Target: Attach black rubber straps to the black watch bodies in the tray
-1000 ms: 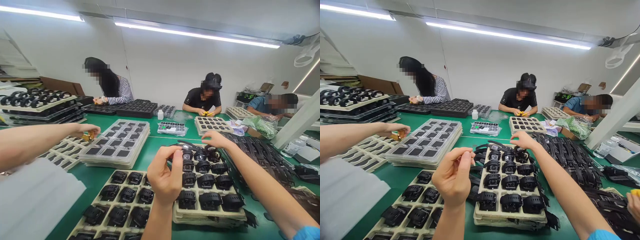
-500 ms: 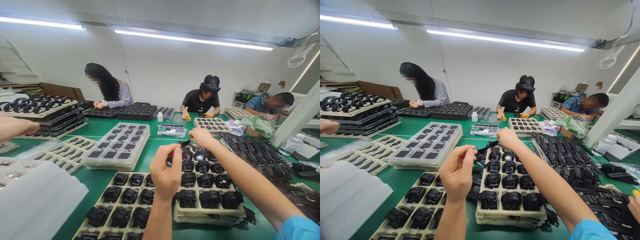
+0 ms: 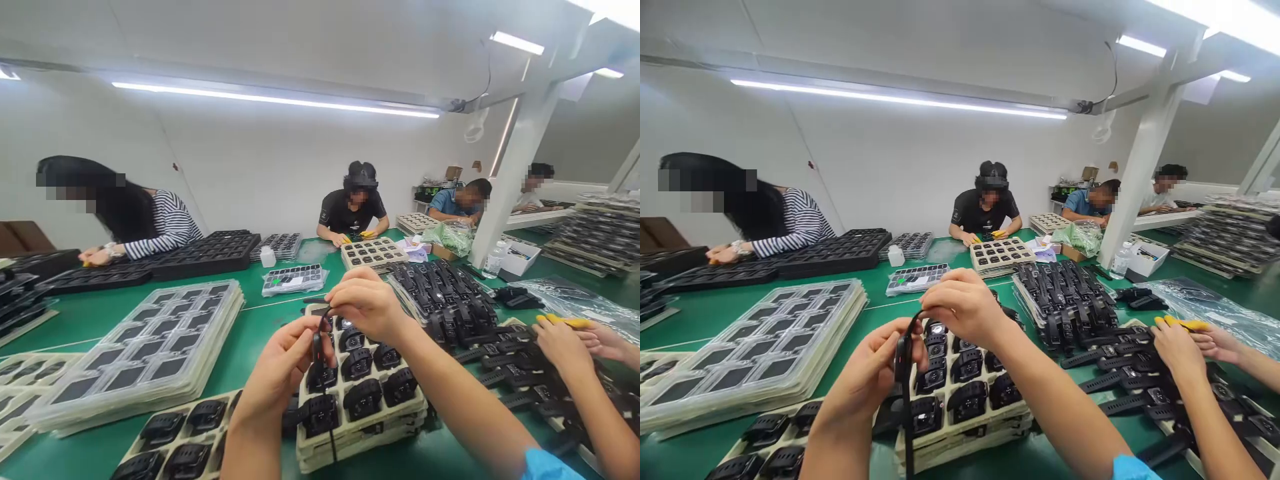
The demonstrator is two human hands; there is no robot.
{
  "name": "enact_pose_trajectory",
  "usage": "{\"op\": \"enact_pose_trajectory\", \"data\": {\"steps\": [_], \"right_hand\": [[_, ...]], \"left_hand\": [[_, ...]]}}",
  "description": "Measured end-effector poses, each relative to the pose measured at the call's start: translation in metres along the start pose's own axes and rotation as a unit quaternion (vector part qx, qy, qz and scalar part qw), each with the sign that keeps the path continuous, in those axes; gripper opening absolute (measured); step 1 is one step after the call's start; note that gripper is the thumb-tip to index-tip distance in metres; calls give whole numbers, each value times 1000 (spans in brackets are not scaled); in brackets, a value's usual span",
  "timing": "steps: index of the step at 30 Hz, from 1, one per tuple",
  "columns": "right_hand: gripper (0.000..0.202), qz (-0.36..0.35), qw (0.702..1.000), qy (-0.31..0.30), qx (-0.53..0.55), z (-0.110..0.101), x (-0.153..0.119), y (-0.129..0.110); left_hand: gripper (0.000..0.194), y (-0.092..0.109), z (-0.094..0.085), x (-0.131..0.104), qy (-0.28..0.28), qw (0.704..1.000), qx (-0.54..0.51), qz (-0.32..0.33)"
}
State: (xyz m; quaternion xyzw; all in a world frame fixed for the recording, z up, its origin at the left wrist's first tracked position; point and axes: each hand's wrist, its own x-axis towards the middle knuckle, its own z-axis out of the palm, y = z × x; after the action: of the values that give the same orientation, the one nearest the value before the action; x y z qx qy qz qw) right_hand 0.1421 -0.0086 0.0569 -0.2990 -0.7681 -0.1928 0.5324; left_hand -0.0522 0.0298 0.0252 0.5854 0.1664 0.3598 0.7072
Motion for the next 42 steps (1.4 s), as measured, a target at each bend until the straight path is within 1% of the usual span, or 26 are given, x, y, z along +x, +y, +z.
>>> {"op": "enact_pose_trajectory", "data": {"steps": [2,4,5,6,7,8,9,10,11,12,13,14,15,16,17,18,22,25,27,29,33,35,36,38,40,42], "right_hand": [[5,58,995,57,-49,-6,-10,-15],[7,137,978,139,-78,-12,-24,-38],[7,182,968,166,-53,-13,-32,-52],[5,228,963,140,9,-14,-41,-65],[13,303,947,47,95,-13,-49,-76],[17,380,905,-62,184,-10,-57,-84],[19,440,841,-158,271,-6,-64,-88],[25,493,768,-218,345,0,-69,-89],[36,541,705,-221,402,7,-72,-85],[46,580,664,-168,441,13,-73,-79],[54,607,641,-80,463,19,-73,-71],[59,616,633,17,468,24,-71,-63],[61,609,641,98,457,26,-67,-56],[59,594,657,154,438,26,-64,-49],[56,576,677,184,419,25,-60,-44],[54,560,699,195,400,23,-57,-40],[50,502,771,192,340,11,-55,-33],[31,486,811,132,298,7,-59,-32],[22,480,823,86,291,5,-59,-32],[18,465,836,66,284,4,-59,-32],[13,447,847,27,286,1,-60,-31],[10,448,845,13,291,0,-64,-30],[10,451,845,13,288,-1,-66,-30],[11,455,846,28,276,-2,-70,-27],[13,459,845,59,268,-2,-74,-25],[14,468,836,102,268,-2,-76,-23]], "left_hand": [[40,-3,11,3,29,999,-31,2],[39,-5,18,7,92,994,-52,23],[41,-5,20,8,129,989,-63,40],[43,-4,21,10,163,982,-75,60],[45,-3,23,11,191,974,-88,78],[47,-2,24,11,211,968,-100,93],[50,-1,25,11,220,964,-111,101],[51,-1,27,11,218,963,-119,105],[51,-1,30,10,210,964,-125,107],[49,-2,33,9,197,966,-127,106],[45,-4,36,9,183,969,-126,104],[40,-7,39,8,169,973,-120,99],[36,-9,41,8,155,978,-109,91],[34,-12,42,8,141,983,-90,80],[34,-14,42,8,127,988,-63,68],[34,-16,41,8,111,992,-28,57],[32,-18,31,8,54,990,126,20],[29,-19,26,5,17,976,219,1],[25,-20,25,5,8,963,269,9],[24,-22,28,6,20,950,310,38],[37,-27,34,10,40,922,372,103],[28,-30,37,10,49,908,397,125],[24,-31,38,11,57,902,407,134],[22,-33,40,11,73,892,421,149],[23,-34,41,11,78,885,430,163],[22,-34,42,12,81,880,436,170]]}}
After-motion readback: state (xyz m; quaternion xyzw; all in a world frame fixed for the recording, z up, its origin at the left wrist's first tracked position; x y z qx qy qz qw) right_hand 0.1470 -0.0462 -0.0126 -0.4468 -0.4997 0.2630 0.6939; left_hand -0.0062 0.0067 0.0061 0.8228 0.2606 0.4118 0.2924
